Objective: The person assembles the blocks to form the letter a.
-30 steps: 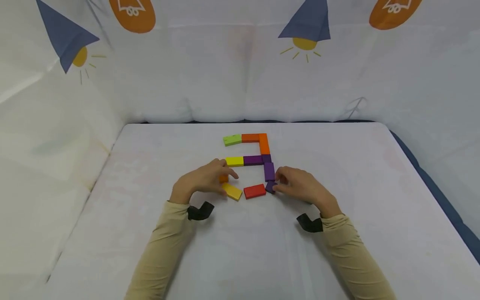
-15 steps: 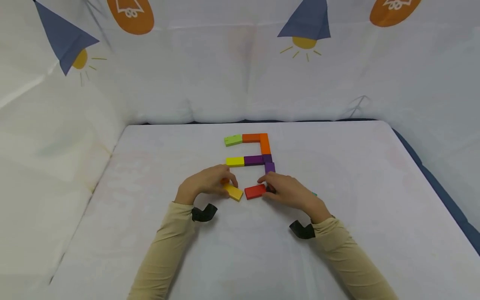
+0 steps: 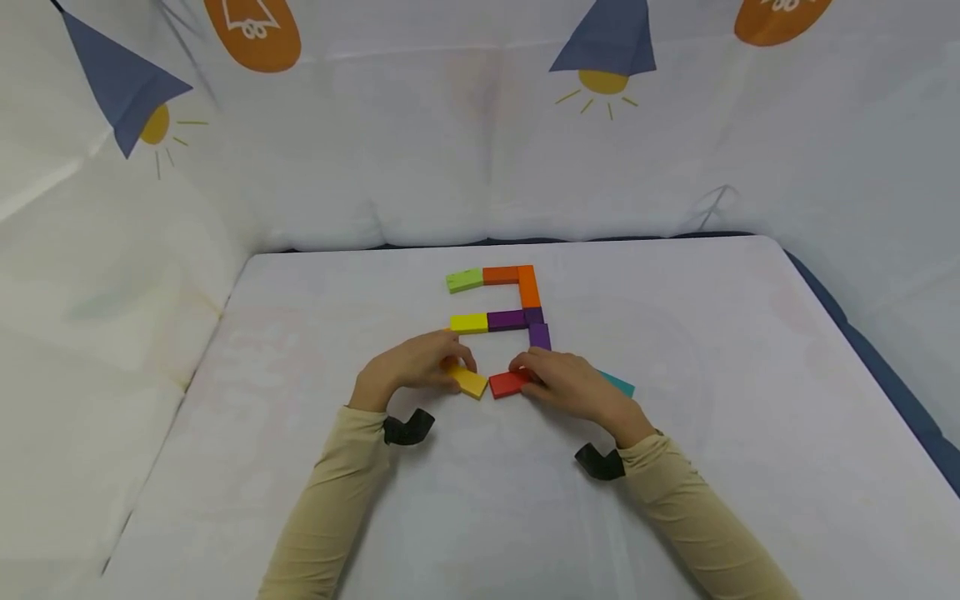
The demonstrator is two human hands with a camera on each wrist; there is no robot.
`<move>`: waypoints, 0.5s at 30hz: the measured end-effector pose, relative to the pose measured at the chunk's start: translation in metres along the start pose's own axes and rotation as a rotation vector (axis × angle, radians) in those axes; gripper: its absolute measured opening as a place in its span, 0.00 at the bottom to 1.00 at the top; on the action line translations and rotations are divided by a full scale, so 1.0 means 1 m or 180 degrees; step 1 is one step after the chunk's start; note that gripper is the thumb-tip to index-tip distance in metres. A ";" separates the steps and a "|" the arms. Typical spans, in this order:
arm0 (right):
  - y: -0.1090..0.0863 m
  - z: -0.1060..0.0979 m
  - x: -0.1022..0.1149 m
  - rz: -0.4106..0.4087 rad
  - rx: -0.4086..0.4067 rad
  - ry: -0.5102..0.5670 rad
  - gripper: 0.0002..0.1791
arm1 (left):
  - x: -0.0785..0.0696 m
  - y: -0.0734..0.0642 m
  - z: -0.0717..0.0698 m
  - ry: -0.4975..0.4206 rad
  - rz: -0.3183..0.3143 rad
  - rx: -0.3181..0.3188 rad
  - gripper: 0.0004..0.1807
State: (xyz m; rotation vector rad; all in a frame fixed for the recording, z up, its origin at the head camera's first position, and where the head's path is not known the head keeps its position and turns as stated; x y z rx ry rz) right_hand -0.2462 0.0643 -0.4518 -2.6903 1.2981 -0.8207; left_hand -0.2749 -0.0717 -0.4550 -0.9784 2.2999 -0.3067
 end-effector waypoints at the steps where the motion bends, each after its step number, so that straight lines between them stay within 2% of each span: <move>1: 0.000 0.000 0.000 -0.0002 0.0000 0.0003 0.15 | 0.000 0.000 0.000 0.0003 -0.0004 0.0001 0.13; 15: 0.001 0.002 -0.001 -0.0040 0.0008 0.0004 0.15 | -0.002 -0.002 0.000 0.0036 0.0070 -0.0026 0.13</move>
Point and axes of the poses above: each hand's wrist, its own y-axis towards the middle knuckle, its own z-axis out of the palm, x = y × z, the point moved 9 cm from there along y, towards the middle knuckle, and after that the axes turned 11 degrees about x, right-handed, at the moved point
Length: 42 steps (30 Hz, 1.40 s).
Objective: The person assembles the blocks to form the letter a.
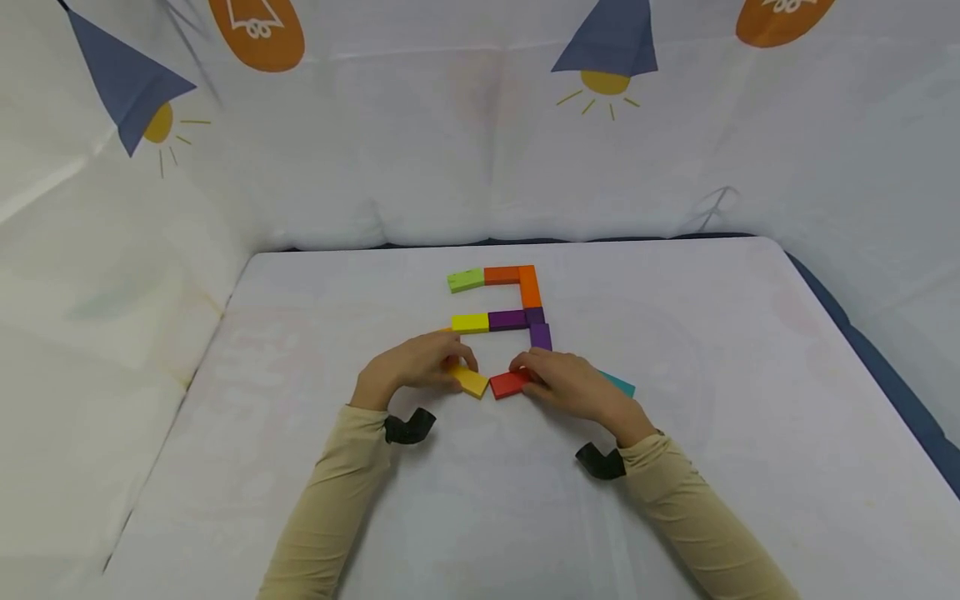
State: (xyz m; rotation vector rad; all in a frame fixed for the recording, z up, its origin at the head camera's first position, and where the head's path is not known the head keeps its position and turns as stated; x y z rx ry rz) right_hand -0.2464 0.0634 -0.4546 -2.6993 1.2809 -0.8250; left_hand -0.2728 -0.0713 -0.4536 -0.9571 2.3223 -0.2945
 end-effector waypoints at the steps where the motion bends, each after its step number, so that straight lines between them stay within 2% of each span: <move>1: 0.000 0.000 0.000 0.0002 0.0002 0.0005 0.15 | 0.000 0.000 0.000 -0.0003 0.0004 -0.0005 0.13; 9: -0.001 0.001 -0.001 0.0011 0.0070 0.0108 0.15 | 0.001 0.000 0.002 -0.0066 -0.0014 0.0019 0.13; 17: 0.000 0.001 -0.002 0.0012 0.0052 0.0051 0.15 | 0.002 0.001 0.002 -0.0061 -0.0010 0.0024 0.13; 27: 0.000 0.001 -0.003 0.0030 0.0080 0.0094 0.15 | 0.003 0.002 0.000 -0.0241 0.0106 -0.0006 0.12; 30: 0.000 0.001 -0.005 0.0061 0.0107 0.0096 0.15 | 0.006 0.002 -0.007 -0.0323 0.0109 -0.0215 0.11; 34: 0.000 0.001 -0.008 0.0083 0.0153 0.0125 0.15 | 0.014 0.003 -0.021 -0.0315 0.0040 -0.0767 0.13; 38: -0.002 -0.005 -0.011 0.0075 0.0112 0.0166 0.13 | 0.021 0.004 -0.031 -0.0223 -0.0162 -0.1290 0.16; 42: -0.013 -0.016 -0.020 0.0111 0.0032 0.0317 0.11 | 0.028 0.007 -0.030 -0.0224 -0.0406 -0.1577 0.20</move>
Point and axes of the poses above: each hand's wrist, its own y-axis towards the middle knuckle, its own z-axis out of the palm, x = y × z, the point moved 9 cm from there along y, towards the middle knuckle, and after that the axes turned 11 degrees about x, right-handed, at the moved point
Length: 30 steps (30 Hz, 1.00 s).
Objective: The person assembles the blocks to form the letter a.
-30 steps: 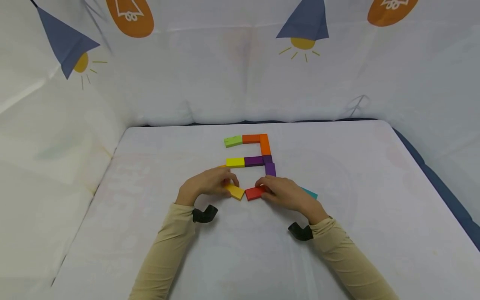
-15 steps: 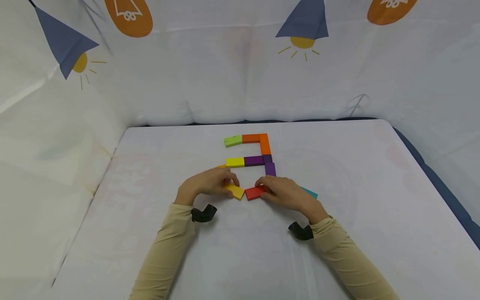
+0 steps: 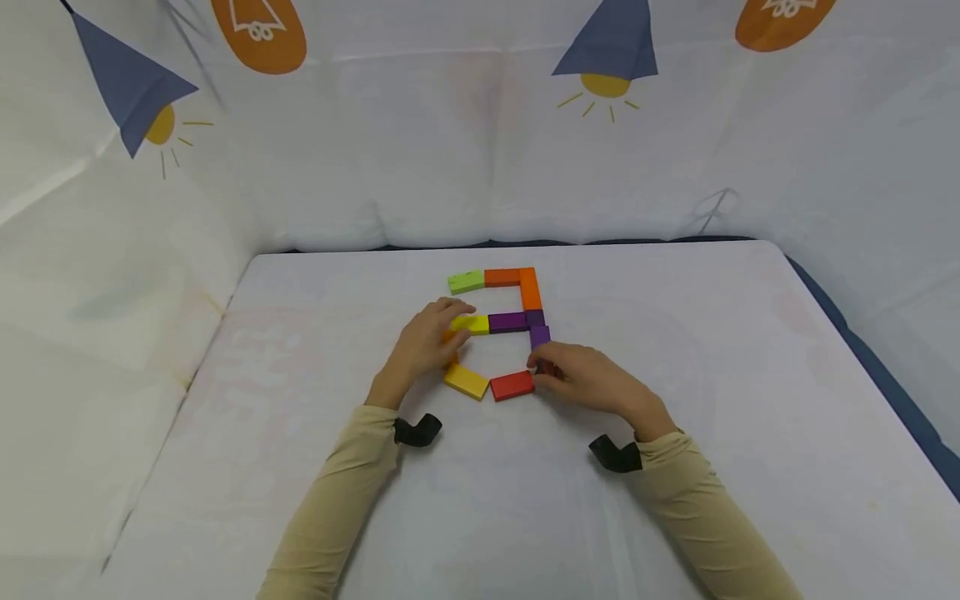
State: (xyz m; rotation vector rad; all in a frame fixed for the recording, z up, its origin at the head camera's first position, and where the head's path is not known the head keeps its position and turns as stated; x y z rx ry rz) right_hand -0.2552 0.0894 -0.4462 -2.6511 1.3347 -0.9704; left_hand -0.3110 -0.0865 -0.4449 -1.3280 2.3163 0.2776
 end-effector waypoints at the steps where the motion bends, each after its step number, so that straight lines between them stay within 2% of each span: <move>1: -0.004 -0.004 -0.003 0.0018 -0.0013 0.0038 0.11 | 0.002 0.001 0.002 -0.0005 -0.0058 -0.0026 0.20; 7: -0.028 -0.021 -0.030 0.0154 -0.0118 0.0142 0.10 | 0.007 0.007 0.014 -0.0016 -0.0302 0.0058 0.20; 14: -0.047 -0.025 -0.054 0.0252 -0.0093 0.0102 0.11 | 0.008 0.007 0.014 0.0009 -0.0309 -0.0078 0.16; 26: -0.055 -0.020 -0.069 0.0512 0.0246 0.0245 0.19 | 0.009 0.005 0.012 -0.0130 -0.0285 -0.0094 0.15; 30: -0.055 -0.018 -0.069 0.0498 0.0280 0.0270 0.19 | 0.009 0.006 0.012 -0.0138 -0.0271 -0.0052 0.15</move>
Point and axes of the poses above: each hand's wrist, its own y-axis towards the middle knuckle, its own z-axis out of the palm, x = y × z, the point moved 9 cm from there along y, towards the middle knuckle, and after that the axes turned 11 degrees about x, right-handed, at the moved point
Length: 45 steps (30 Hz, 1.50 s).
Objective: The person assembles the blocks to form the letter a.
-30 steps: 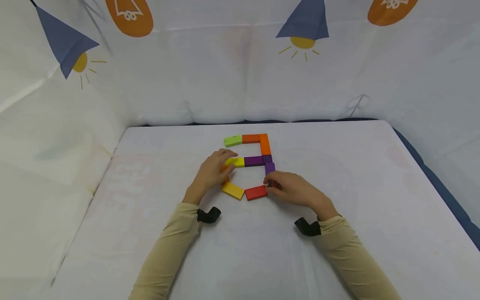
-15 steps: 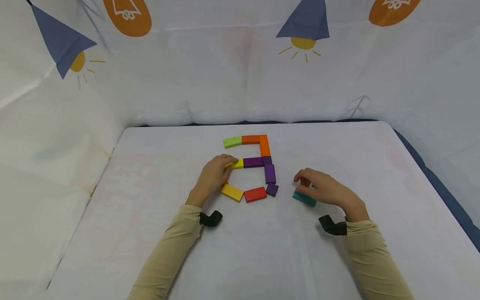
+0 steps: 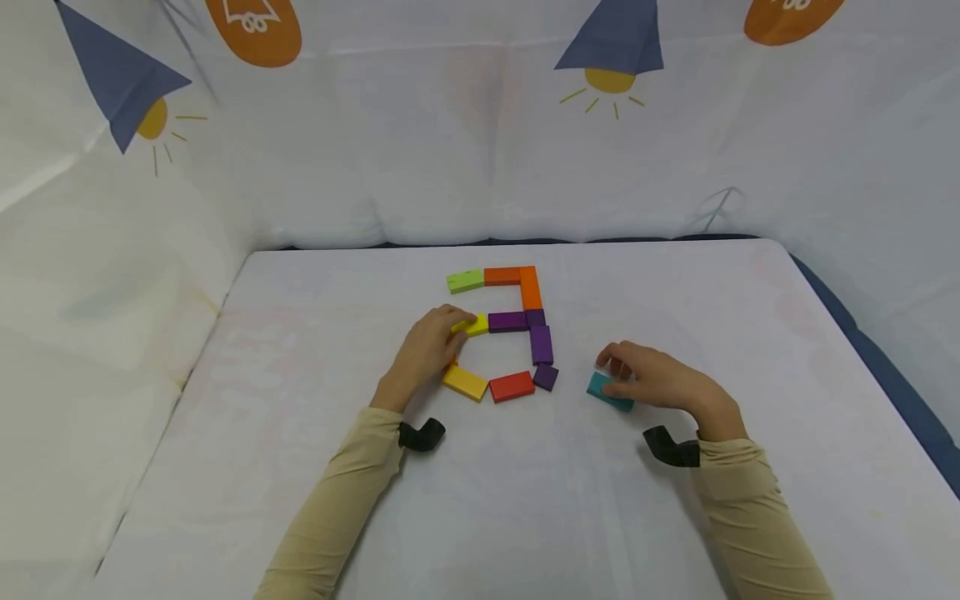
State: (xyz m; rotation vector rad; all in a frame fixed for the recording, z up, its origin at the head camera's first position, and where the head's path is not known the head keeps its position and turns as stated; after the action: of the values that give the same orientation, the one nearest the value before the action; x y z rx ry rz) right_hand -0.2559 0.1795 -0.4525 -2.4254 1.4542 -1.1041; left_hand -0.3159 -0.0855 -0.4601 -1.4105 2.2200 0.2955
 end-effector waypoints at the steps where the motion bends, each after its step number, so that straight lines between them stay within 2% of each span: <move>1: 0.000 0.000 0.001 -0.0021 0.0012 -0.0001 0.19 | 0.000 0.000 0.000 -0.0001 0.0005 0.0011 0.15; 11: 0.004 0.006 0.002 0.0018 0.0134 0.0024 0.19 | 0.001 0.001 0.000 -0.0055 0.0030 0.0064 0.15; 17: 0.007 0.009 0.003 0.0028 0.0103 -0.0034 0.17 | 0.003 0.000 0.001 -0.0167 -0.0006 0.0132 0.17; 21: 0.010 0.011 0.004 0.0022 0.0075 -0.0070 0.17 | 0.008 -0.001 -0.001 -0.0282 -0.0029 0.0135 0.19; 28: 0.013 0.013 0.012 -0.0049 0.0076 -0.0100 0.18 | 0.019 -0.003 -0.012 -0.0523 0.0037 0.0001 0.19; 35: 0.014 0.016 0.015 -0.0035 0.0061 -0.0107 0.18 | 0.041 0.002 -0.006 -0.0987 0.0114 -0.0029 0.18; 45: 0.017 0.016 0.020 -0.0123 0.0001 -0.0173 0.18 | 0.043 0.000 -0.009 -0.1020 0.0090 -0.0029 0.18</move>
State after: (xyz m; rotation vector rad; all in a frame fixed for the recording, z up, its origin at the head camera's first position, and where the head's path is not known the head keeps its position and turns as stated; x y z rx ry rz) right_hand -0.2529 0.1501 -0.4611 -2.4731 1.3970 -1.0368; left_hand -0.3337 -0.1236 -0.4744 -1.2390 1.9789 0.5045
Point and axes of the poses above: each hand's wrist, its own y-axis towards the middle knuckle, its own z-axis out of the palm, x = y × z, the point moved 9 cm from there along y, towards the middle knuckle, and after that the axes turned 11 degrees about x, right-handed, at the moved point
